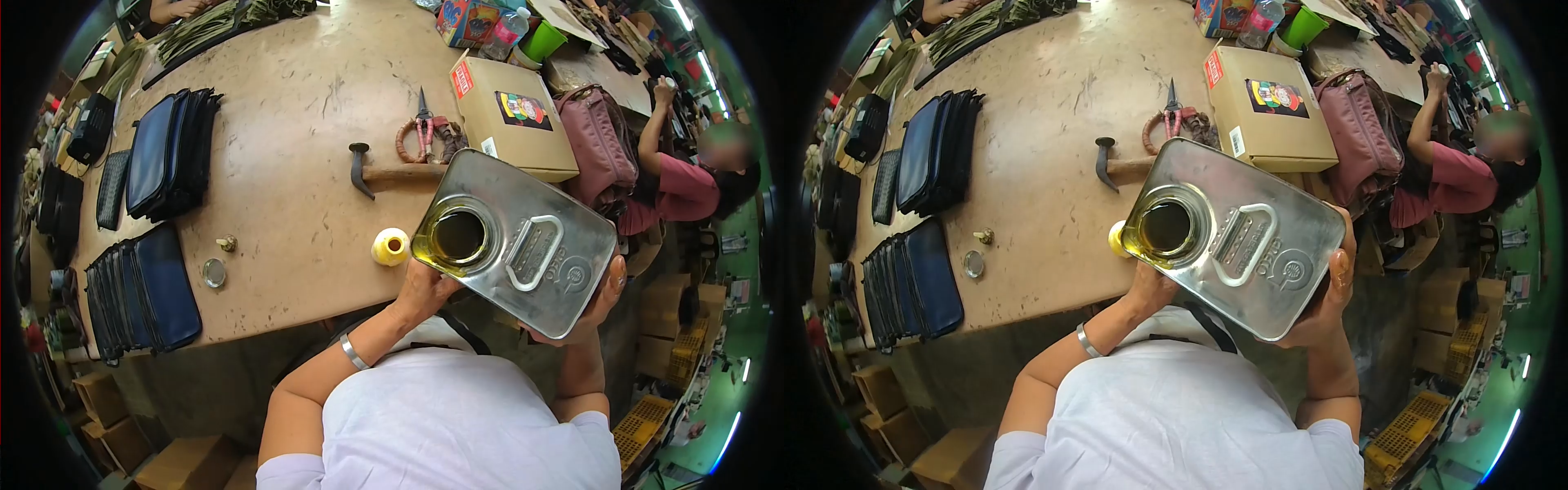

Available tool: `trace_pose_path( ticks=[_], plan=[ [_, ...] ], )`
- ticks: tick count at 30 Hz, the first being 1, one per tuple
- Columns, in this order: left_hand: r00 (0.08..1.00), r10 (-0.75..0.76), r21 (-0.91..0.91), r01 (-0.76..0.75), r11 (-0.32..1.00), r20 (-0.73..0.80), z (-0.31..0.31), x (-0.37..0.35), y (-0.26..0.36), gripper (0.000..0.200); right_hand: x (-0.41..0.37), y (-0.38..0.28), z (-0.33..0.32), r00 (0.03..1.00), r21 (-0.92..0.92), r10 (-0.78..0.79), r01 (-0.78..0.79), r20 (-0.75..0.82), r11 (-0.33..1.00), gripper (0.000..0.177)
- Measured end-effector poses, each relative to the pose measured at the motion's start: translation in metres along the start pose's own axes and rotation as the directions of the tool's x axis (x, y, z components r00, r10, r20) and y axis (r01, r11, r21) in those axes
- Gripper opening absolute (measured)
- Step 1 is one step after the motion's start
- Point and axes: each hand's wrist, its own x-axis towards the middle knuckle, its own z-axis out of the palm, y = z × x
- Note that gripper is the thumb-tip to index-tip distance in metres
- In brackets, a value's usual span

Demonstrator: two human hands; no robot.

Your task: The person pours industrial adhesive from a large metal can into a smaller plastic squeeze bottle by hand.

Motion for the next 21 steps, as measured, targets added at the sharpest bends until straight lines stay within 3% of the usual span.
trace_pose_path(
  ticks=[4, 7, 13, 21],
  plan=[
    [0.996, -0.087, -0.055, 0.087, 0.995, 0.002, -0.001, -0.003, 0.002, 0.034, -0.015, 0.013, 0.003, 0.998, -0.121, -0.062, 0.059, -0.017, 0.991, 0.096],
    [0.992, -0.127, -0.056, 0.127, 0.99, 0.005, -0.002, -0.005, 0.002, 0.035, -0.017, 0.012, 0.003, 1.0, -0.081, 0.0, -0.002, -0.025, 0.997, 0.094],
    [0.982, -0.19, -0.153, 0.185, 0.971, -0.016, 0.0, -0.003, 0.003, 0.036, 0.002, 0.001, 0.003, 0.999, 0.056, -0.043, 0.044, -0.016, 0.997, 0.1],
    [0.981, -0.193, -0.156, 0.192, 0.969, 0.007, -0.002, -0.001, 0.006, 0.036, -0.004, 0.006, -0.001, 0.998, -0.065, -0.043, 0.045, 0.038, 0.997, 0.106]
  ],
)
